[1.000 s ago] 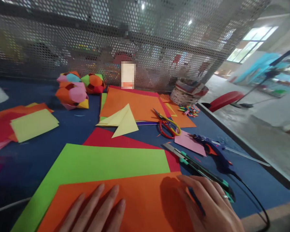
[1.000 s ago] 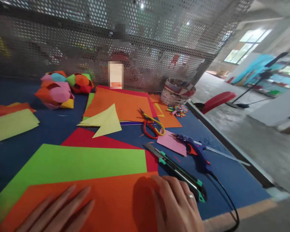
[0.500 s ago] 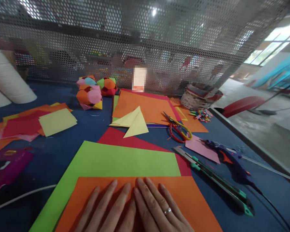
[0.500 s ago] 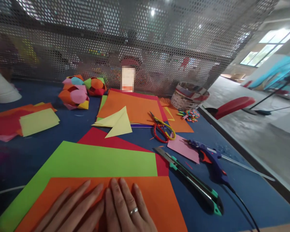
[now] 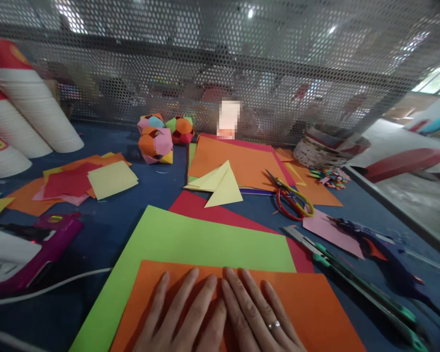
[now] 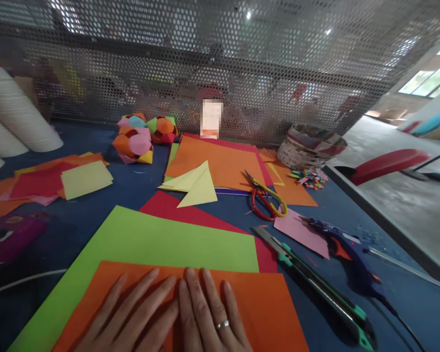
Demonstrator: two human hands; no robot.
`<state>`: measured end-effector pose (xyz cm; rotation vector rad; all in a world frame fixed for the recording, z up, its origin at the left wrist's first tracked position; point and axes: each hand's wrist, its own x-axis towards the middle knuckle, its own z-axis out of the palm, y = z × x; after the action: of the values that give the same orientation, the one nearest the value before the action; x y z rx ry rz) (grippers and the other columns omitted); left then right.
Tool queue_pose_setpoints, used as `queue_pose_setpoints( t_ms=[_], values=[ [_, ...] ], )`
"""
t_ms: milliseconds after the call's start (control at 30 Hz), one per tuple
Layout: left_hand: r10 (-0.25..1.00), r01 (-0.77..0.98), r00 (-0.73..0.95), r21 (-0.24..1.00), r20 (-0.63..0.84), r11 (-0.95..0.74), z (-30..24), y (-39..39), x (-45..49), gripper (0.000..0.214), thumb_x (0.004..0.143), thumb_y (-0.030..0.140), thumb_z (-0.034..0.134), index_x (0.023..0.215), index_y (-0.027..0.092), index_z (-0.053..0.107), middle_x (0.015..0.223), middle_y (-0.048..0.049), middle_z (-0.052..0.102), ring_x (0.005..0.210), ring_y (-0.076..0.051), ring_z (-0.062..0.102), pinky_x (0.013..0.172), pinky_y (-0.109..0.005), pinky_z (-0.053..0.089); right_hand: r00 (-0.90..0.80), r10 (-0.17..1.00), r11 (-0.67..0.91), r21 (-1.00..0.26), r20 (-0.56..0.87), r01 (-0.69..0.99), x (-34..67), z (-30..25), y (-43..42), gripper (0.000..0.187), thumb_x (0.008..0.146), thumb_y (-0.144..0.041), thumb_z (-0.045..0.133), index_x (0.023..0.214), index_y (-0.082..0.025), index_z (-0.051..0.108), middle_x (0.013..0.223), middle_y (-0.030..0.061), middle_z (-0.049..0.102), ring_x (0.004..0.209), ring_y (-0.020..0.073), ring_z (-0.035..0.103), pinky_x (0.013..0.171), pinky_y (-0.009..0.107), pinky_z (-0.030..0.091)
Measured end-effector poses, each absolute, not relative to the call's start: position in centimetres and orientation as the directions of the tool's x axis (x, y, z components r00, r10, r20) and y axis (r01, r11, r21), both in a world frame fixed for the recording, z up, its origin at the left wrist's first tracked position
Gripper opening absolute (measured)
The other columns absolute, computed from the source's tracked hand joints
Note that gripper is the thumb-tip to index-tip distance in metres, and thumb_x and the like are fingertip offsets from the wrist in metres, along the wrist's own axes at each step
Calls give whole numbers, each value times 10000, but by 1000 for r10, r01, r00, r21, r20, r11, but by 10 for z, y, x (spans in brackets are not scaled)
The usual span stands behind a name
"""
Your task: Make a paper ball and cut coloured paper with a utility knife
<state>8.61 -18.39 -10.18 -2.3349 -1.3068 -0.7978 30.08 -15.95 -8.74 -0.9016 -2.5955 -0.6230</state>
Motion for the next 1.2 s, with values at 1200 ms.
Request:
queue_pose_setpoints(
  t_ms=[1200],
  values=[
    [673,842,536,-269,509,-468,-86,-185,42,615,903,361,489,1399,-1,527,1403,-282,593,1589,-373,126,1296,-484,76,-746,556,663,345,366,664,302,-89,-164,625,988,-456,458,1504,-105,490,1574,66,505,1382,243,551,1021,406,493]
  ],
)
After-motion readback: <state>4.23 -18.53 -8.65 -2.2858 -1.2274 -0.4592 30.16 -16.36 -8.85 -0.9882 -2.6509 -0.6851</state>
